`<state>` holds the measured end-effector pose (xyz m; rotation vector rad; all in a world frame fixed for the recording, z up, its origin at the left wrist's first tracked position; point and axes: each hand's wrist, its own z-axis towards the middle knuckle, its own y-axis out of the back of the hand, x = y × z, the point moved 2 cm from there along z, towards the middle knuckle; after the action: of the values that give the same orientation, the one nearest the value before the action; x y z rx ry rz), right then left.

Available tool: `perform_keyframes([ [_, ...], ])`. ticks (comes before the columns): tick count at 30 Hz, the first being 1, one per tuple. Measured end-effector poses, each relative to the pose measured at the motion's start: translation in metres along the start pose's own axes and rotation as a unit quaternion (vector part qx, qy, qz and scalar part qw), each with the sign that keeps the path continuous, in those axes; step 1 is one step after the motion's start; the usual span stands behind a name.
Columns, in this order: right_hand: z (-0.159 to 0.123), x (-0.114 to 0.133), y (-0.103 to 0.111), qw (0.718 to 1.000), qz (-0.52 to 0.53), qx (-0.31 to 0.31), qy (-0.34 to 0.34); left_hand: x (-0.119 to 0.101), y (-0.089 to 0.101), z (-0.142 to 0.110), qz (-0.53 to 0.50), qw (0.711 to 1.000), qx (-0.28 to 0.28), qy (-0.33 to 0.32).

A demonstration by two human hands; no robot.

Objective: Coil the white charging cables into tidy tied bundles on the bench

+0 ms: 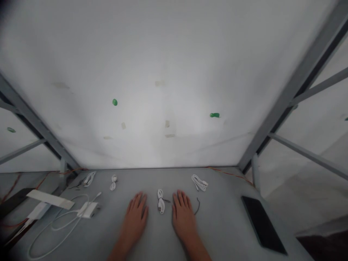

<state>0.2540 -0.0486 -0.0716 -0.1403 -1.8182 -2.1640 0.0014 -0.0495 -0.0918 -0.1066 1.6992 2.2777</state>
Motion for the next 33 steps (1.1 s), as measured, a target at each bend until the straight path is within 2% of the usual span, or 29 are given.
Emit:
perform_keyframes([
  [16,0.0,0.001,0.0,1.0,0.007,0.006,-0.001,-0.003,0.005,0.001,0.007,1.0,0.02,0.01],
  [28,-0.003,0.004,0.0,1.0,0.014,0.013,-0.013,0.0,0.003,0.001,0.011,1.0,-0.004,0.003],
  [31,0.005,-0.003,-0.001,0.999,0.028,0.016,-0.009,-0.012,0.009,0.003,0.001,1.0,-0.004,-0.017],
  [33,0.02,-0.017,0.007,0.999,0.031,0.011,-0.011,-0.034,0.015,0.006,-0.024,0.996,0.015,-0.086],
])
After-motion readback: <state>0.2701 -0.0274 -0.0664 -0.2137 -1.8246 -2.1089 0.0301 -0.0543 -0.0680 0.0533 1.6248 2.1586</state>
